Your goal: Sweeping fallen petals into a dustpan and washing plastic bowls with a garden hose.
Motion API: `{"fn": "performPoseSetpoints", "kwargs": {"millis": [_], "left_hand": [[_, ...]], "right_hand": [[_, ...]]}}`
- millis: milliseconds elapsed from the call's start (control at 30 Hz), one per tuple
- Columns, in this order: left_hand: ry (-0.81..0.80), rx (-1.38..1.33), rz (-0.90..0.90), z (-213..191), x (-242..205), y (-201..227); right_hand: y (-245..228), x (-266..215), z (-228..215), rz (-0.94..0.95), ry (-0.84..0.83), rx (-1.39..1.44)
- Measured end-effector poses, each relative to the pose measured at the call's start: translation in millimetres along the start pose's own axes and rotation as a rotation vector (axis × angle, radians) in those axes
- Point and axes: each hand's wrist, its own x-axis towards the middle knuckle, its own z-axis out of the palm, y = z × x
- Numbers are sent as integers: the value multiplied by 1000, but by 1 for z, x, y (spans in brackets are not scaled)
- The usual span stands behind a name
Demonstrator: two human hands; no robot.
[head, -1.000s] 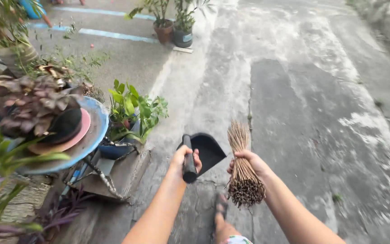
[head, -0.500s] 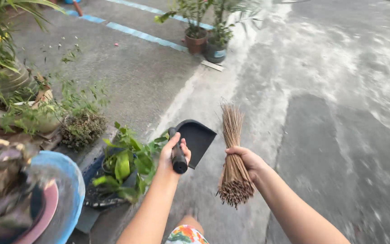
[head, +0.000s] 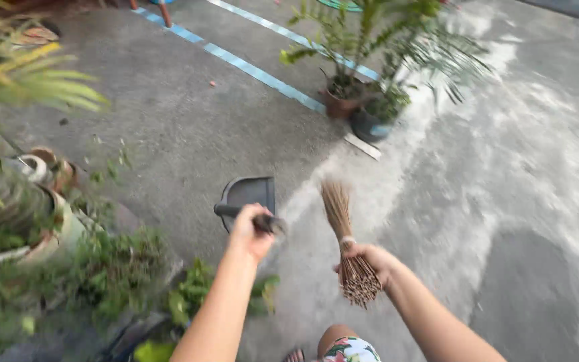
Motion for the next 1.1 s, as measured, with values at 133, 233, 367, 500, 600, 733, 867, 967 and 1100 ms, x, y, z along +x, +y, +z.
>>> {"fn": "performPoseSetpoints", "kwargs": {"millis": [133,233,367,500,600,733,867,967,1100], "left_hand": [[102,5,30,3,126,33],[177,-156,117,12,243,79],[236,-424,92,80,320,129],[292,-229,5,158,381,158],[267,-299,-38,178,433,200],[272,-400,0,183,535,280],[301,-435,69,246,602,350],[311,-368,39,282,689,395],[397,-335,-2,356,724,464]], "right_hand": [[-109,132,-3,-16,-90,-10],[-206,158,35,71,-148,-56],[-338,198,98,-19,-137,-103],[-452,272,136,-6,-104,-196],[-519,321,165,1,-73,-208],[-601,390,220,8,-53,-316],[-679,440,292,-9,-40,-407],[-747,511,333,-8,-11,-466],[-816,525,410,-4,53,-522]]}}
